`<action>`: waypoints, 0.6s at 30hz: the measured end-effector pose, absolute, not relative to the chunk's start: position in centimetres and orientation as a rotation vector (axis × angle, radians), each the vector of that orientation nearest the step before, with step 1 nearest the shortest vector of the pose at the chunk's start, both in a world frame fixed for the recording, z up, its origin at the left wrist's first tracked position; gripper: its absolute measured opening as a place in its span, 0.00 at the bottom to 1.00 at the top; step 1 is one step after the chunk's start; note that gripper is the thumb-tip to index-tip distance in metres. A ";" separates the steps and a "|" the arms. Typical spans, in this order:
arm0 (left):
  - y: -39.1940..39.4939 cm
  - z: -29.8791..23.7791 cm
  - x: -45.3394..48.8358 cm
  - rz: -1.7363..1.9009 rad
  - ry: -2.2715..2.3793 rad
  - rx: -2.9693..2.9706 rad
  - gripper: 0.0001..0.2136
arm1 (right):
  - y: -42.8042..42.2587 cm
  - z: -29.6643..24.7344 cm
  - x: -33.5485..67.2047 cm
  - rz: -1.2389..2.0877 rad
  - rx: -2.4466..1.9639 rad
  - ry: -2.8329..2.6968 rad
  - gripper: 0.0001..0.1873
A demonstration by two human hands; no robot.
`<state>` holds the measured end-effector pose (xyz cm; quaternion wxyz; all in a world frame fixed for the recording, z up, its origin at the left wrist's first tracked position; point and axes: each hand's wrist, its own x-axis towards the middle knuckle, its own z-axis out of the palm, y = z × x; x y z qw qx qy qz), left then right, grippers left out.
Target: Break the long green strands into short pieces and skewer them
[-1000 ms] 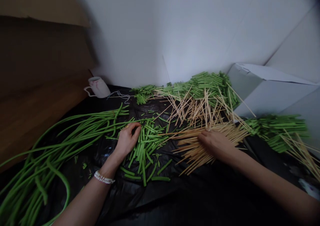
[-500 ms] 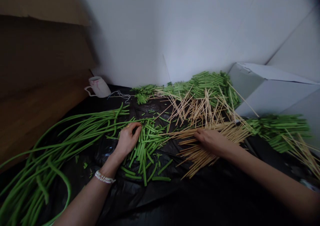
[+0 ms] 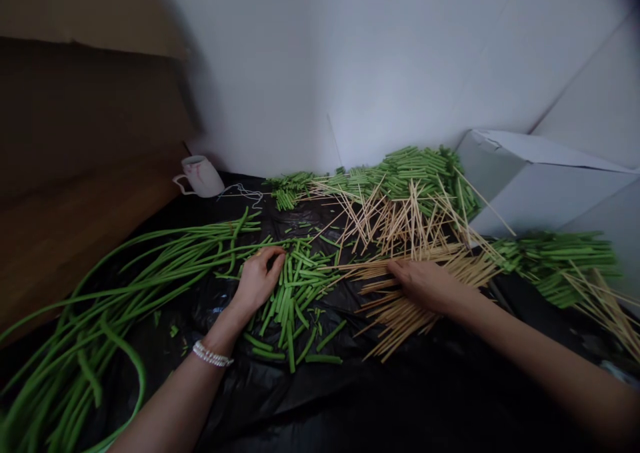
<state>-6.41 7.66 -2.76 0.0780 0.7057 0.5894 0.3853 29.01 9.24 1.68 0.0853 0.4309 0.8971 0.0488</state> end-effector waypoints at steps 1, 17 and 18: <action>7.7 -2.7 -6.4 1.151 1.769 2.111 0.11 | 9.3 1.7 28.9 0.152 1.267 2.668 0.14; 7.6 -2.6 -6.4 1.147 1.776 2.110 0.11 | 9.8 2.0 28.3 0.149 1.199 2.620 0.10; 7.5 -2.5 -6.4 1.147 1.775 2.109 0.11 | 9.8 2.2 28.3 0.149 1.197 2.616 0.10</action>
